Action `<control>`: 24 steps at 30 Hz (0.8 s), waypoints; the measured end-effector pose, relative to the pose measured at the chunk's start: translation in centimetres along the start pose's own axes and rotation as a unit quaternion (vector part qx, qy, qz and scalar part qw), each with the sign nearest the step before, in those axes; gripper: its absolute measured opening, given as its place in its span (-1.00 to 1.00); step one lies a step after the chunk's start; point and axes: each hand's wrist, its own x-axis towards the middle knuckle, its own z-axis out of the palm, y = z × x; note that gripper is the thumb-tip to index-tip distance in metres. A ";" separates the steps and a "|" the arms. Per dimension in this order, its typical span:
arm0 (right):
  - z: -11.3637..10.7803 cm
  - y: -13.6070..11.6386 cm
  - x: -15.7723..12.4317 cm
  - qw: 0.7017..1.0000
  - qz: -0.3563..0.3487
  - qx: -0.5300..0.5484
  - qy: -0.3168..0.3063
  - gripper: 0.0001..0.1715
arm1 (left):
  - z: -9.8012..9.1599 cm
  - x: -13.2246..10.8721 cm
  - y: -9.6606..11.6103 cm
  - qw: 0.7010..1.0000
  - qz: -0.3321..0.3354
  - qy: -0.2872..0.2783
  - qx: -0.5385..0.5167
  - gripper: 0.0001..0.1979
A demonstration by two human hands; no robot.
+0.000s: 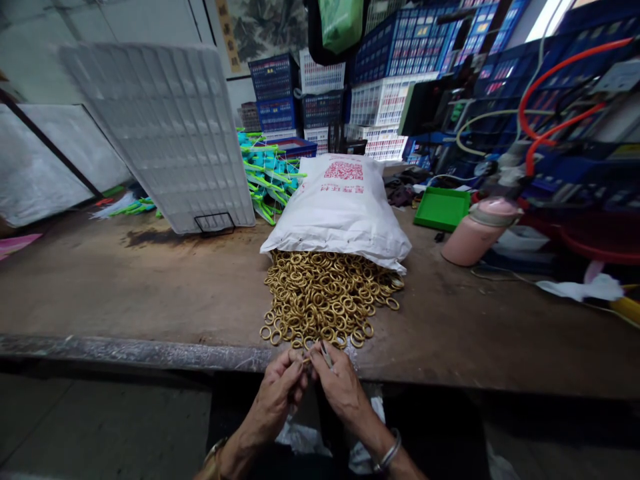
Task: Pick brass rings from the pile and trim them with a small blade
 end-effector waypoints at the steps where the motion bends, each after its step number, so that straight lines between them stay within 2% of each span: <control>1: 0.0 0.3 0.0 1.000 -0.004 -0.019 0.013 -0.65 | 0.0 -0.1 0.0 1.000 -0.002 0.004 -0.006 -0.67; 4: 0.1 1.3 -0.2 0.993 -0.044 -0.103 0.037 -0.72 | 0.0 -0.1 -0.1 1.000 0.001 0.023 -0.008 -0.68; 7: 0.4 2.0 -0.6 0.980 -0.089 -0.180 -0.006 -0.81 | -0.1 0.0 0.0 0.999 0.017 0.029 0.006 -0.67; 12: 0.6 1.9 -0.8 0.959 -0.088 -0.268 -0.025 -0.65 | 0.1 0.2 0.1 0.999 0.032 0.037 0.012 -0.64; 16: 0.7 1.8 -0.8 0.955 -0.087 -0.282 -0.021 -0.61 | 0.1 0.1 -0.1 0.998 0.024 0.047 0.016 -0.61; 24: 0.8 1.0 -0.9 0.951 -0.066 -0.300 -0.033 -0.66 | -0.1 0.0 -0.3 0.995 0.042 0.064 0.061 -0.62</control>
